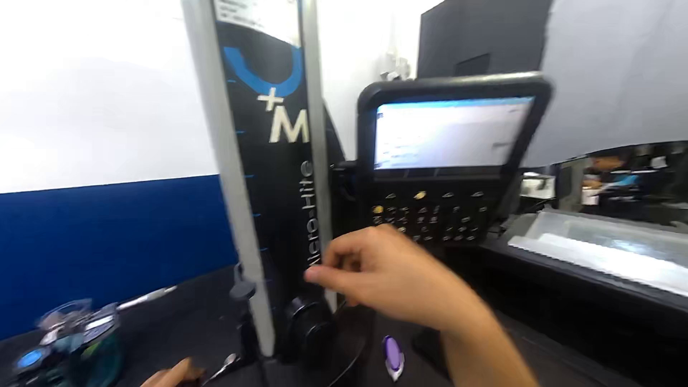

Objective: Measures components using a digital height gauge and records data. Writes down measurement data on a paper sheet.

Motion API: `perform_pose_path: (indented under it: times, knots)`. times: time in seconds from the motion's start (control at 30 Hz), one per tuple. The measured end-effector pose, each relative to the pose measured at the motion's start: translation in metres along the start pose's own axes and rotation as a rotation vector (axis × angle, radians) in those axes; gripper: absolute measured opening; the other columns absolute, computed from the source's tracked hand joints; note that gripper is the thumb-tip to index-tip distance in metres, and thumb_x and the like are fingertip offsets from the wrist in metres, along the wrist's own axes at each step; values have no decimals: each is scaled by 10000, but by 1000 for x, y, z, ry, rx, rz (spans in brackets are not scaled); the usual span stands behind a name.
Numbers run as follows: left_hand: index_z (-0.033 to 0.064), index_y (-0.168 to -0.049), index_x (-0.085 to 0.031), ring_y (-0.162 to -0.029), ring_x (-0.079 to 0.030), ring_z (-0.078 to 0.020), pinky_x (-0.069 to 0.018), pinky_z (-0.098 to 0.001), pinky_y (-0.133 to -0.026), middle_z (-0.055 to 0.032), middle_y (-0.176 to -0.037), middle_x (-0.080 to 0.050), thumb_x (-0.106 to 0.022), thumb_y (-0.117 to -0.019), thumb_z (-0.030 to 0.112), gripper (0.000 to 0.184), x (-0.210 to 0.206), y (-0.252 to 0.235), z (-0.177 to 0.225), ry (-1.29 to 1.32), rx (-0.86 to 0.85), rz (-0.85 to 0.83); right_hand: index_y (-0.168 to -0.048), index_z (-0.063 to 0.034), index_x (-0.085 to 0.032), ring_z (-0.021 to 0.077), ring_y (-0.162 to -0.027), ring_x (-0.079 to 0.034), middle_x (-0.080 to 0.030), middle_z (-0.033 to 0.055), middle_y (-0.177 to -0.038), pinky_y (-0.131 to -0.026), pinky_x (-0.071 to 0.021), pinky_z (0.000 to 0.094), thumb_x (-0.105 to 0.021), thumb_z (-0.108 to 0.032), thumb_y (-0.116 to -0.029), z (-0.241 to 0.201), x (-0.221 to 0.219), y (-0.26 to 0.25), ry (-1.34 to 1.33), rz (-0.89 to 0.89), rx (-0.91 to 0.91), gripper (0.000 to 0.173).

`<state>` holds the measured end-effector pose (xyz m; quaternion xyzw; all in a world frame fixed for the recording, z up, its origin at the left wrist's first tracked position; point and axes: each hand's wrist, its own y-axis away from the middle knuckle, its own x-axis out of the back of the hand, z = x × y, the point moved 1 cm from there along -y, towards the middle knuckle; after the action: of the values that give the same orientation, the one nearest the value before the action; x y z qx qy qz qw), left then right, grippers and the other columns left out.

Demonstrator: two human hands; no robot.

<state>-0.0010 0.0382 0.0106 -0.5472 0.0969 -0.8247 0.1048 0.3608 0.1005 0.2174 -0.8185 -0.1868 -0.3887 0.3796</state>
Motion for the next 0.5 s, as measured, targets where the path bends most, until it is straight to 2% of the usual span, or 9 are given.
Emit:
perform_pose_path:
  times: [0.07, 0.13, 0.23, 0.3, 0.4, 0.5]
  knots:
    - [48, -1181, -718, -1108, -677, -412, -520, -629, -948, -194, -1147, -725, -581, -964, 155, 278, -2, 1, 2, -4, 11, 34, -822, -239, -733, 42, -500, -587, -620, -88, -596, -453, -503, 262, -642, -488, -978, 3, 0, 1, 3, 28, 51, 307]
    - [105, -1151, -737, -1098, -691, -330, -537, -572, -954, -121, -1128, -740, -582, -942, 165, 267, -7, 2, 1, -26, 65, 72, -812, -260, -730, 43, -468, -566, -610, -92, -572, -411, -472, 252, -637, -492, -977, 6, -1, -1, -1, 39, 83, 299]
    - [135, -1177, -724, -1175, -661, -250, -504, -498, -1032, -48, -1199, -732, -538, -960, 183, 289, -4, 0, 0, -28, 129, 21, -798, -292, -737, 51, -445, -575, -626, -93, -555, -379, -469, 256, -654, -540, -946, 7, -7, -4, 2, 71, 92, 301]
    - [139, -1182, -717, -1191, -652, -235, -489, -488, -1048, -33, -1215, -727, -526, -967, 197, 294, -3, 0, 0, -30, 142, 2, -788, -312, -729, 45, -454, -589, -630, -105, -562, -379, -486, 252, -641, -591, -932, 8, -12, -7, 22, 68, 105, 326]
    - [150, -1178, -715, -1184, -652, -222, -472, -493, -1052, -17, -1204, -730, -529, -958, 205, 293, -4, 2, -2, -37, 145, 7, -770, -337, -722, 27, -444, -564, -608, -125, -543, -382, -461, 252, -641, -601, -922, 5, -19, -8, 53, 70, 103, 315]
    - [139, -1128, -739, -1089, -693, -271, -523, -547, -971, -55, -1118, -749, -572, -930, 198, 266, -6, 10, -12, -61, 83, 81, -775, -320, -726, 30, -458, -567, -613, -125, -562, -403, -482, 280, -660, -556, -928, -2, -31, -7, 33, 52, 78, 289]
